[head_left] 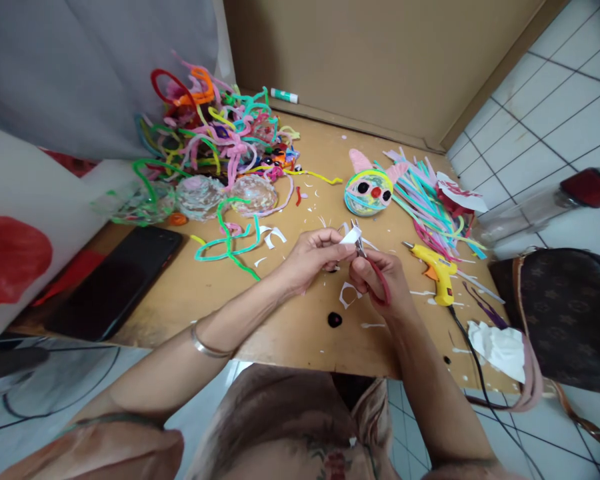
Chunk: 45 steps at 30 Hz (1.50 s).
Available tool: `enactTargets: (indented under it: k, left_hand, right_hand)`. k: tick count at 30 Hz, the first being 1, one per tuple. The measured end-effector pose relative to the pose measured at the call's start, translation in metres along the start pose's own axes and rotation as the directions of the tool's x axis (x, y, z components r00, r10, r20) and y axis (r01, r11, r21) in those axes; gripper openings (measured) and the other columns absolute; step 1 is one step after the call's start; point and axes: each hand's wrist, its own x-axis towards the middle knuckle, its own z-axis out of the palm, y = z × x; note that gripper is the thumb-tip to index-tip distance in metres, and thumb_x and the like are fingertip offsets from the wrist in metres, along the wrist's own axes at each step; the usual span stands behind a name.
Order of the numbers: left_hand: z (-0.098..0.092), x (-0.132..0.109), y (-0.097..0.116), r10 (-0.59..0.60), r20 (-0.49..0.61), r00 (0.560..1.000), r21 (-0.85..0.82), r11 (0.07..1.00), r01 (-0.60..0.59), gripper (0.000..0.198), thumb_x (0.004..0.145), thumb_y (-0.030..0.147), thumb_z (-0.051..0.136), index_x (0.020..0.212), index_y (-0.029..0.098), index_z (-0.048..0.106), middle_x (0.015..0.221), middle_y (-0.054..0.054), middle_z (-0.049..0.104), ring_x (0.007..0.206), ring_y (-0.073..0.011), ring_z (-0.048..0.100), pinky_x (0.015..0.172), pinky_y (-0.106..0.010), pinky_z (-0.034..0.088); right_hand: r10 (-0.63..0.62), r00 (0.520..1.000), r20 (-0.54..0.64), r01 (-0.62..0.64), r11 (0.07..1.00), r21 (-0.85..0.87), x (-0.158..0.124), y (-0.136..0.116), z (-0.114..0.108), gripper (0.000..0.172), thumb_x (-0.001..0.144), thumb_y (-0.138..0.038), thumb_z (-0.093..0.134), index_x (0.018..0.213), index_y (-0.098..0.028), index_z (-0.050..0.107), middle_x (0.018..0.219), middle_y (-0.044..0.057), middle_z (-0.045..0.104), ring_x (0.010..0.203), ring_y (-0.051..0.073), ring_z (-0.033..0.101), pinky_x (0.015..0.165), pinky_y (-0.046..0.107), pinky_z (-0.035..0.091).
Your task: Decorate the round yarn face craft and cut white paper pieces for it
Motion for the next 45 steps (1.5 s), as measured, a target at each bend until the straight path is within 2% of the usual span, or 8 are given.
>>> enactTargets:
  k: [12,18,23,27,31,37,42,45]
  left_hand:
    - [-0.002,0.001,0.006,0.023,-0.015,1.000,0.033,0.999,-0.023,0.024,0.063,0.029,0.083,0.066,0.016,0.063,0.057,0.004,0.057,0.049,-0.0048,0.044,0.047,-0.020,0.032]
    - [-0.005,0.002,0.010,0.032,-0.034,0.999,0.025,0.999,-0.031,0.022,0.069,0.028,0.081,0.070,0.017,0.062,0.054,0.006,0.052,0.047,-0.0054,0.044,0.047,-0.021,0.035]
    - [-0.006,0.004,0.008,0.063,-0.052,0.997,0.067,0.996,-0.060,0.019,0.067,0.023,0.078,0.067,0.016,0.060,0.052,0.006,0.051,0.045,-0.0044,0.042,0.045,-0.019,0.033]
    - [-0.007,0.000,0.008,-0.004,-0.032,0.999,0.306,0.952,0.014,0.013,0.067,0.021,0.076,0.069,0.018,0.063,0.050,0.006,0.051,0.037,-0.0045,0.037,0.036,-0.020,0.025]
    - [-0.006,-0.003,0.010,-0.058,-0.005,0.998,0.414,0.909,0.055,0.010,0.069,0.021,0.075,0.072,0.018,0.066,0.051,0.007,0.052,0.033,-0.0052,0.037,0.033,-0.020,0.023]
    - [-0.005,0.002,0.002,0.038,0.020,0.999,0.228,0.973,-0.041,0.013,0.071,0.020,0.074,0.070,0.015,0.062,0.061,0.003,0.061,0.052,-0.0063,0.053,0.053,-0.020,0.044]
    - [-0.008,0.006,-0.005,0.081,-0.001,0.997,0.169,0.982,-0.080,0.022,0.070,0.025,0.080,0.076,0.014,0.062,0.061,0.002,0.063,0.053,-0.0061,0.056,0.056,-0.019,0.048]
    - [-0.011,0.007,-0.003,0.139,-0.034,0.990,0.179,0.975,-0.130,0.022,0.071,0.025,0.079,0.079,0.014,0.062,0.064,0.002,0.064,0.055,-0.0068,0.059,0.058,-0.020,0.051]
  right_hand:
    - [0.045,0.999,-0.016,-0.046,0.998,-0.041,0.001,-0.003,0.000,0.041,0.079,-0.057,0.075,0.070,-0.018,0.062,0.049,-0.008,0.041,0.040,0.006,0.033,0.043,0.024,0.025]
    - [0.097,0.993,-0.073,-0.102,0.992,-0.067,0.001,-0.007,0.004,0.044,0.075,-0.060,0.075,0.070,-0.019,0.062,0.045,-0.009,0.038,0.037,0.006,0.031,0.039,0.023,0.023]
    - [0.020,0.959,-0.284,-0.033,0.999,-0.041,0.002,-0.006,0.000,0.036,0.081,-0.056,0.071,0.082,-0.021,0.063,0.054,-0.006,0.051,0.044,0.009,0.043,0.045,0.024,0.034]
    - [-0.045,0.919,-0.391,0.037,0.999,-0.028,0.005,-0.009,-0.004,0.036,0.074,-0.048,0.078,0.094,-0.023,0.062,0.068,-0.003,0.060,0.056,0.011,0.052,0.053,0.025,0.043]
    - [0.000,0.930,-0.367,-0.009,1.000,-0.025,0.007,-0.010,-0.003,0.040,0.062,-0.039,0.085,0.088,-0.023,0.061,0.064,-0.005,0.057,0.054,0.010,0.049,0.053,0.025,0.042]
    - [0.028,0.959,-0.284,-0.036,0.999,-0.022,0.007,-0.007,0.003,0.035,0.063,-0.037,0.083,0.085,-0.022,0.061,0.066,-0.006,0.056,0.054,0.009,0.046,0.054,0.025,0.040]
    - [0.042,0.968,-0.247,-0.042,0.999,0.005,0.005,-0.008,0.005,0.035,0.063,-0.037,0.084,0.086,-0.022,0.063,0.070,-0.005,0.059,0.057,0.009,0.049,0.057,0.025,0.042]
    - [0.082,0.973,-0.215,-0.098,0.993,-0.066,0.004,-0.014,0.002,0.036,0.066,-0.042,0.083,0.088,-0.021,0.063,0.067,-0.005,0.058,0.057,0.010,0.050,0.058,0.025,0.041]
